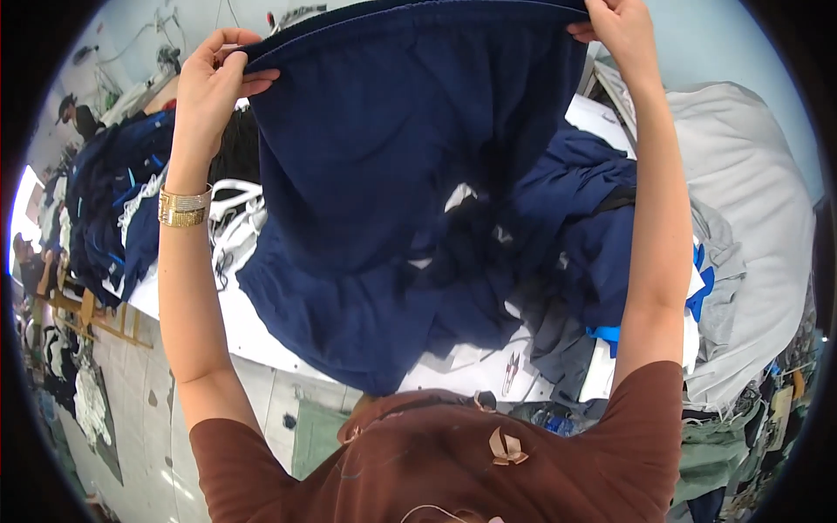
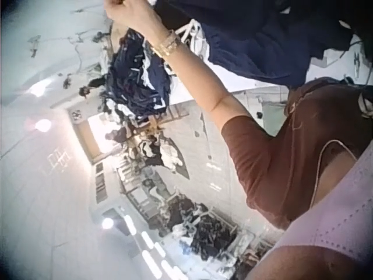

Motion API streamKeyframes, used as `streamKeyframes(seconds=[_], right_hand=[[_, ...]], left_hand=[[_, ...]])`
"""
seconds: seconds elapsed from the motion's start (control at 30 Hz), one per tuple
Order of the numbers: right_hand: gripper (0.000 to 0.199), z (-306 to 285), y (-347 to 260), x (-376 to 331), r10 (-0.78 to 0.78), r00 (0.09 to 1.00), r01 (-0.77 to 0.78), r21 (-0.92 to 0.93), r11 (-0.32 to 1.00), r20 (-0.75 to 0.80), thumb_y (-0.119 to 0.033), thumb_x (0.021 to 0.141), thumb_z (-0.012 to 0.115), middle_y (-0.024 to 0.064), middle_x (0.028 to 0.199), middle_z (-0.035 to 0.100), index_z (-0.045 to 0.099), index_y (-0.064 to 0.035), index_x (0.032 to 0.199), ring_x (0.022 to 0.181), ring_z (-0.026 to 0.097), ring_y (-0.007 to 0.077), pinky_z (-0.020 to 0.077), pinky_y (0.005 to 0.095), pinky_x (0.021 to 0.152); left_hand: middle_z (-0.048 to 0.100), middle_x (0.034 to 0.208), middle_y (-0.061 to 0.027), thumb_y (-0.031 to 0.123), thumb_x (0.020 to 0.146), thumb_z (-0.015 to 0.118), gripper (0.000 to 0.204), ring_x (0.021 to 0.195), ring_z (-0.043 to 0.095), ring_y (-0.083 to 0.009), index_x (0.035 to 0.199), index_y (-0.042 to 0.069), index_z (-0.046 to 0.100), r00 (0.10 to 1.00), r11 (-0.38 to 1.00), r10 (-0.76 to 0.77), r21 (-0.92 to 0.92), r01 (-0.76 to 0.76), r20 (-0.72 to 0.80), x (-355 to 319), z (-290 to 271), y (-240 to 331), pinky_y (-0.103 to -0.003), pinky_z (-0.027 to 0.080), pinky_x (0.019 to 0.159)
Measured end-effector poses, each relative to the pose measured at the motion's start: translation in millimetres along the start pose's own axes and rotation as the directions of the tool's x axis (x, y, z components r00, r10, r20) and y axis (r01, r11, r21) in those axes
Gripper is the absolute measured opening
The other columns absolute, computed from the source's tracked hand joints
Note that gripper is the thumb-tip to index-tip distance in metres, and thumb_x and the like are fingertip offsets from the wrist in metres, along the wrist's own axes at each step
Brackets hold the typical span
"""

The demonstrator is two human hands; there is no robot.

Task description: Trimming loose threads and inspecting garments on a manufacturing table.

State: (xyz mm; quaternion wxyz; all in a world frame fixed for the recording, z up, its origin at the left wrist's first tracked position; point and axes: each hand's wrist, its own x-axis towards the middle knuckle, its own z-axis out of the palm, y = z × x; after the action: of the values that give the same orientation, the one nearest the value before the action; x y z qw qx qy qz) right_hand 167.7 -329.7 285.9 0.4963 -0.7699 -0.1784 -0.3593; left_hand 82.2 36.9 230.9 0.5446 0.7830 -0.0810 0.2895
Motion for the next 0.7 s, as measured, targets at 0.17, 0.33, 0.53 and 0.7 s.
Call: streamKeyframes(seconds=[0.17,0.33,0.53,0.7], right_hand=[[0.028,2.1,12.5,26.9,-0.307,0.951,0.306,-0.182,0.935,0.023,-0.004,0.071,0.048,0.0090,0.074,0.058,0.059,-0.0004,0.096,0.064,0.055,0.0174,0.0458,0.0291,0.062],[0.046,10.6,7.1,14.7,-0.392,0.918,0.351,-0.337,0.874,-0.059,-0.002,0.063,0.050,0.0115,0.081,0.059,0.059,-0.0046,0.108,0.069,0.056,0.0205,0.0459,0.0303,0.066],[0.028,-44.8,12.4,6.3,-0.292,0.950,0.290,-0.035,0.957,-0.107,-0.012,0.087,0.057,0.0064,0.116,0.062,0.062,-0.0022,0.113,0.066,0.067,0.0121,0.0416,0.0172,0.047],[0.023,-130.0,84.6,81.3,-0.226,0.966,0.252,0.263,0.931,-0.124,-0.006,0.087,0.056,0.0157,0.098,0.068,0.059,0.0086,0.105,0.074,0.067,0.0175,0.0558,0.0287,0.070]], left_hand=[[0.063,0.090,-0.0070,0.005,0.082,0.054,0.024,0.070,0.068,-0.0144,0.105,0.001,0.060,1.000,0.956,0.020,0.292,-0.022,0.008,13.9,-1.2,32.5,-0.020,0.053,0.058],[0.066,0.086,-0.0057,0.013,0.082,0.056,0.018,0.064,0.068,-0.0126,0.095,0.003,0.060,0.988,0.827,0.039,0.560,0.051,-0.147,15.8,-29.8,24.3,-0.020,0.051,0.050],[0.065,0.090,-0.0134,0.017,0.086,0.058,0.024,0.068,0.068,-0.0164,0.102,-0.001,0.053,0.975,0.975,0.222,-0.007,-0.222,0.028,-64.7,4.0,27.2,-0.023,0.052,0.056],[0.061,0.085,-0.0050,0.020,0.065,0.082,0.042,0.060,0.059,-0.0115,0.098,0.003,0.062,0.874,0.885,0.449,0.040,-0.463,0.187,-150.4,44.1,58.2,-0.021,0.048,0.054]])
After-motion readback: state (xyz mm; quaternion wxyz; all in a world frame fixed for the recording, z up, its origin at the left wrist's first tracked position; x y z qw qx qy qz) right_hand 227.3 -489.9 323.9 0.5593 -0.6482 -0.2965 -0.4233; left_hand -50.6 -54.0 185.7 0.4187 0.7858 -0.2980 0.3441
